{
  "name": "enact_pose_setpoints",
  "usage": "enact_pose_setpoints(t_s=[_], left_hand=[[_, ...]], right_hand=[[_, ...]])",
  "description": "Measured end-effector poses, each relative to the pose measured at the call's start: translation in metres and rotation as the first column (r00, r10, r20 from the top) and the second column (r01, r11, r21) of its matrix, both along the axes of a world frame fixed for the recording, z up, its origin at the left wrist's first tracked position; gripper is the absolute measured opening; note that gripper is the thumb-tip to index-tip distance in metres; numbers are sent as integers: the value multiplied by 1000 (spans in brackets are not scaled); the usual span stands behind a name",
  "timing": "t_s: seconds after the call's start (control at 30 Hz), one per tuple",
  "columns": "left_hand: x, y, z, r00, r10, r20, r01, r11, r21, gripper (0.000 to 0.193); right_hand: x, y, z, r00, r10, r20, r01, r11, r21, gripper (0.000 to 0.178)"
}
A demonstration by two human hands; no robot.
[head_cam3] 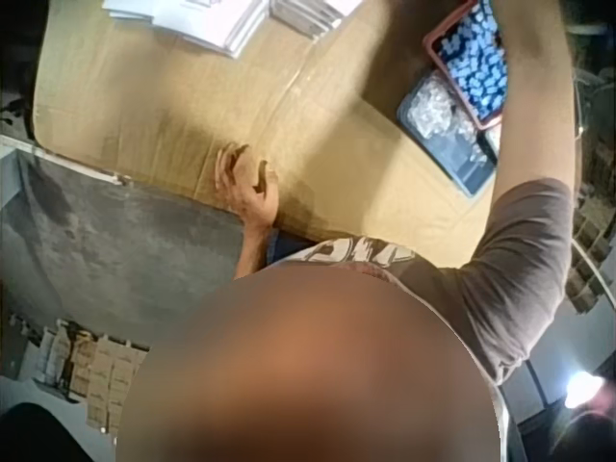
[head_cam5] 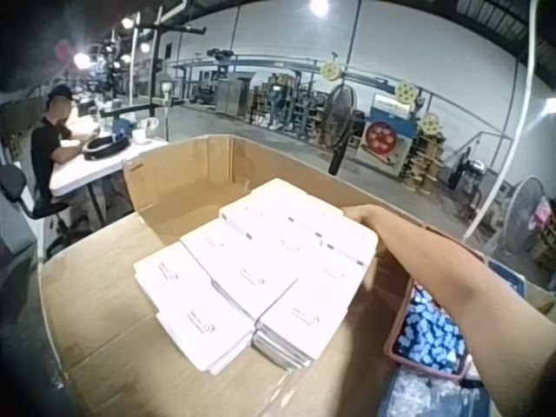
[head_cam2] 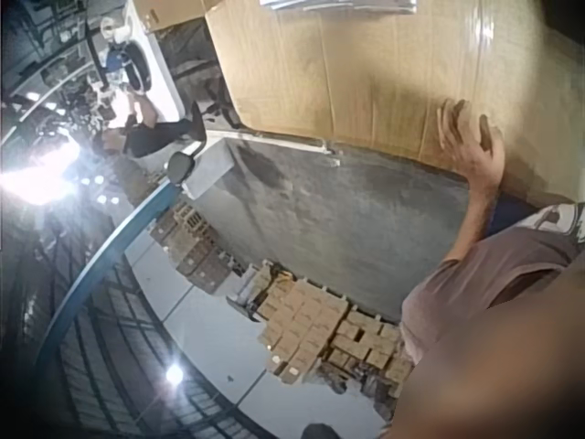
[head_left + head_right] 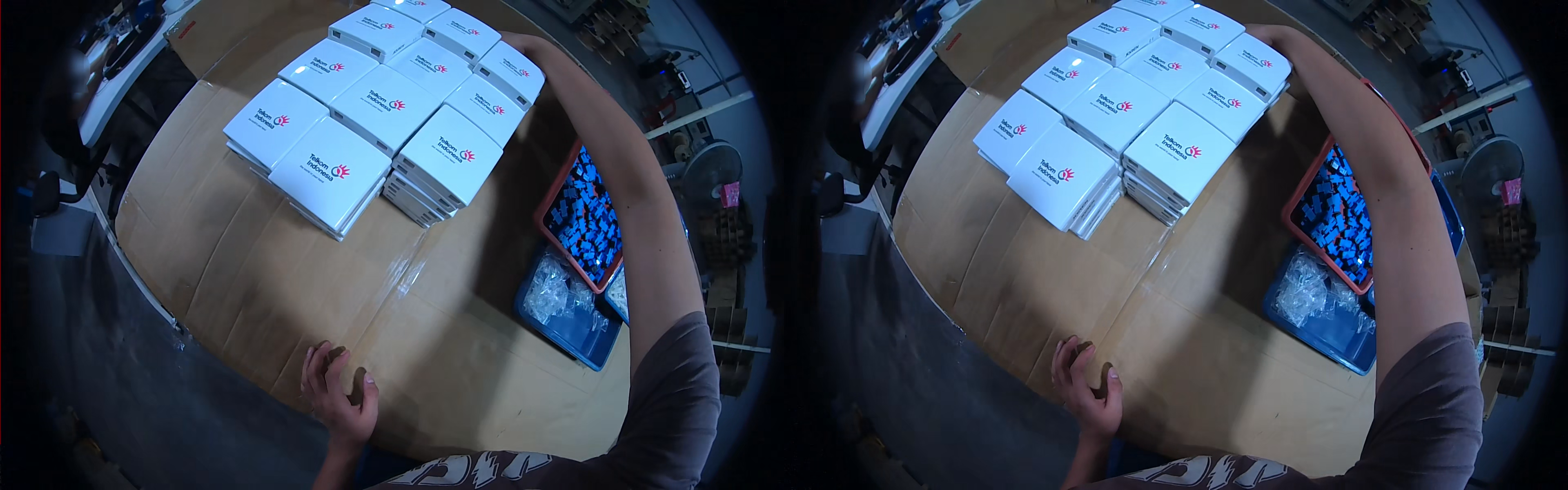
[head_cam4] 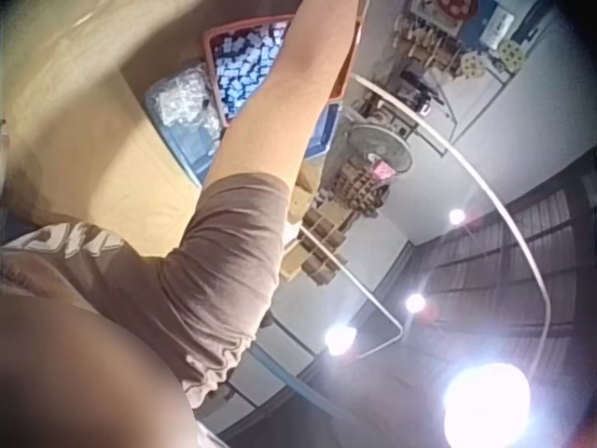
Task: Assembling and inspecting small electronic or plastic components into a white casing.
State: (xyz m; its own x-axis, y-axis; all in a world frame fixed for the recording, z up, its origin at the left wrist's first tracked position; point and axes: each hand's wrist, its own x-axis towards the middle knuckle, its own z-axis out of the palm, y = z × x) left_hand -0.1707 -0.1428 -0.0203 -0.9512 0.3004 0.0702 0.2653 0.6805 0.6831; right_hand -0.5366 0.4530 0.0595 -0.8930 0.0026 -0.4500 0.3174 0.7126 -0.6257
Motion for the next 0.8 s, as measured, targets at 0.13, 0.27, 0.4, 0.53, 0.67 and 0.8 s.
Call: enact_pose_setpoints(t_s=[0.13,0.27,0.4,0.53,0.67,0.8], left_hand=[[1,-1,1,1000,2,-6,-1,999,35,47],[1,-1,3,1000,15,-6,-14,997,70,47],[1,-2,7,1000,19,-25,-16,995,97,48],[2,-2,8,999,20,-29,-18,995,100,48],[4,-2,7,997,14,-80,-4,992,128,48],[8,-5,6,991,7,-133,8,993,114,46]], right_hand=[[-9,0,5,1000,11,26,-11,1000,21,54],[2,-11,14,998,-20,-52,25,995,99,54],[15,-37,28,990,-68,-120,91,976,198,49],[31,-31,50,903,11,-429,53,989,137,23],[79,-24,100,669,-146,-728,226,974,12,41],[171,-81,156,539,-293,-790,283,946,-157,56]])
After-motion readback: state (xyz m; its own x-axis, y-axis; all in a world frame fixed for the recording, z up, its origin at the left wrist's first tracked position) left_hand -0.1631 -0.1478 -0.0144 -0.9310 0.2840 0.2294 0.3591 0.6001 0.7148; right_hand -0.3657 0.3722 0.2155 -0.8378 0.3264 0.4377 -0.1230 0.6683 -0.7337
